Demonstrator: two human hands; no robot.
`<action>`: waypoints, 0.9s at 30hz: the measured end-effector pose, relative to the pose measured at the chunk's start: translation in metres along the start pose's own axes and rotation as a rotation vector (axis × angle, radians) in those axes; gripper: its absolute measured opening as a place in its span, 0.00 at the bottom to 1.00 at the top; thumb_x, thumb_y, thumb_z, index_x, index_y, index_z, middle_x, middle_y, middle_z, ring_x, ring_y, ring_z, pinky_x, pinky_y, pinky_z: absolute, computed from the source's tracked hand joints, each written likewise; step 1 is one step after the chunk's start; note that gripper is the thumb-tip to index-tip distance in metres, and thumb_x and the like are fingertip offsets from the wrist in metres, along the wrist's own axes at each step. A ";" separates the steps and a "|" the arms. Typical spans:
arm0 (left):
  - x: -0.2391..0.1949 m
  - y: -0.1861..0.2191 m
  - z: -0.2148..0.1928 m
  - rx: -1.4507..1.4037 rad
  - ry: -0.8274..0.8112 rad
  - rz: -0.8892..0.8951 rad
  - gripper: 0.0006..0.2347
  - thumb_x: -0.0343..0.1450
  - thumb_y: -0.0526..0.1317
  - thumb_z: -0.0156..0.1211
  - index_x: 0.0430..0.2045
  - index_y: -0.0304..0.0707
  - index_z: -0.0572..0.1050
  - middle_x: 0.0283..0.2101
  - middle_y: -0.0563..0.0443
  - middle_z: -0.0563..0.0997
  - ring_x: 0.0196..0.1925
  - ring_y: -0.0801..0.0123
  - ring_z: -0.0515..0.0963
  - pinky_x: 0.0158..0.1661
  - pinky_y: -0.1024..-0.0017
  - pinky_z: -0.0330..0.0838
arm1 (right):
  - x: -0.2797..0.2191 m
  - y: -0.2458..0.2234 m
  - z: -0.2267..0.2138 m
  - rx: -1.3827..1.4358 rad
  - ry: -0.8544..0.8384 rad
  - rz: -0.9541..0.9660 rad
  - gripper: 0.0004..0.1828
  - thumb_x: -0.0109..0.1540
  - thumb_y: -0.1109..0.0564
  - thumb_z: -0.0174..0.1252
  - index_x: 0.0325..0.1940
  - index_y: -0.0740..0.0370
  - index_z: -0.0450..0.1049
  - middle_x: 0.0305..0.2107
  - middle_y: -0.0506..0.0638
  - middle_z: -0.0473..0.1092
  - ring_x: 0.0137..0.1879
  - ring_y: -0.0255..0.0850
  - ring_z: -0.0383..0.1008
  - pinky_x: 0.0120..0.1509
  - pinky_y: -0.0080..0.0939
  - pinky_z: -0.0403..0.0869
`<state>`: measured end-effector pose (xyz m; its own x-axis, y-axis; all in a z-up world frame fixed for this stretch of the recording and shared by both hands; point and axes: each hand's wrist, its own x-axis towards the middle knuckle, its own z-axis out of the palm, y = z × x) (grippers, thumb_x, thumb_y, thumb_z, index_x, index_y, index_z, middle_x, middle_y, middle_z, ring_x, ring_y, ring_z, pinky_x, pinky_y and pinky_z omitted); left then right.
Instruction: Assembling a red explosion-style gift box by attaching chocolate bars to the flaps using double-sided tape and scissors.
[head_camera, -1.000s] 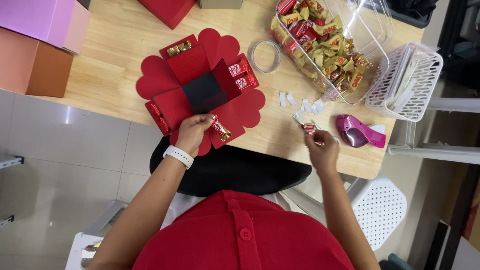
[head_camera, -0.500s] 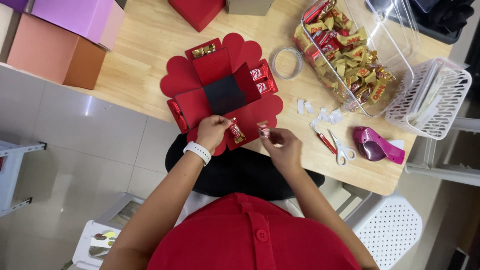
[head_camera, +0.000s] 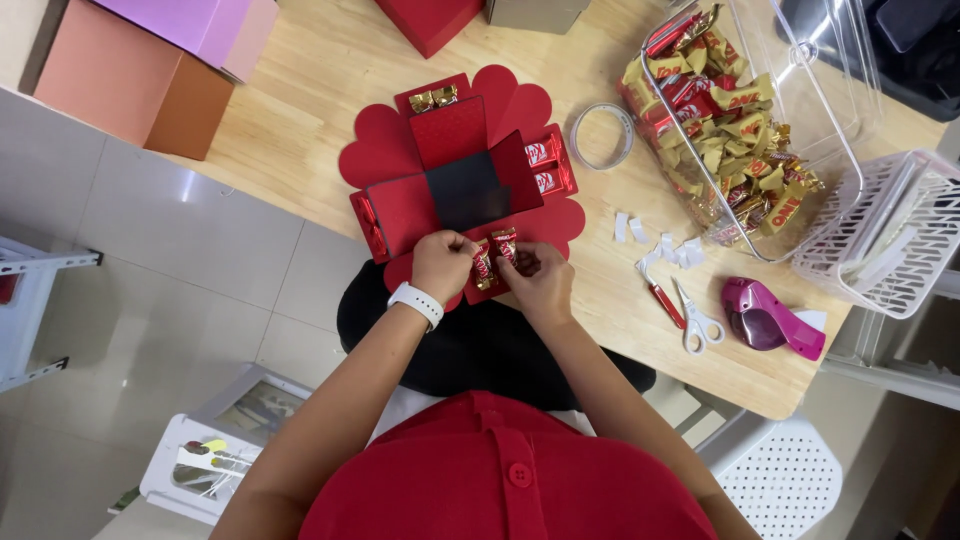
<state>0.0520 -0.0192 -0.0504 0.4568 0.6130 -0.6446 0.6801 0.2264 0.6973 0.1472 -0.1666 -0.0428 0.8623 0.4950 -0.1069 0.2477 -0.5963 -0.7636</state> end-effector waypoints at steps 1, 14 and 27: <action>-0.001 0.002 -0.001 0.000 -0.001 -0.002 0.05 0.67 0.41 0.63 0.28 0.45 0.84 0.28 0.50 0.84 0.36 0.62 0.84 0.36 0.68 0.77 | 0.000 0.003 0.002 -0.001 -0.001 0.002 0.21 0.49 0.44 0.78 0.39 0.56 0.83 0.26 0.50 0.76 0.34 0.45 0.80 0.37 0.40 0.79; -0.007 0.010 -0.002 0.063 0.076 0.098 0.05 0.67 0.38 0.62 0.27 0.39 0.84 0.19 0.44 0.81 0.28 0.60 0.83 0.33 0.68 0.75 | 0.003 0.001 0.003 0.002 -0.019 -0.101 0.19 0.49 0.47 0.77 0.39 0.55 0.82 0.26 0.50 0.75 0.31 0.45 0.78 0.32 0.40 0.76; -0.014 0.008 0.000 0.074 0.183 0.271 0.02 0.66 0.33 0.64 0.25 0.33 0.82 0.24 0.36 0.80 0.25 0.53 0.84 0.28 0.66 0.76 | 0.004 0.002 0.004 0.028 -0.019 -0.150 0.18 0.50 0.49 0.77 0.38 0.57 0.82 0.25 0.50 0.75 0.34 0.44 0.79 0.35 0.39 0.76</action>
<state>0.0517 -0.0260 -0.0360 0.5210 0.7706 -0.3671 0.5907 -0.0150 0.8067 0.1494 -0.1633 -0.0474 0.8079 0.5893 -0.0021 0.3606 -0.4971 -0.7892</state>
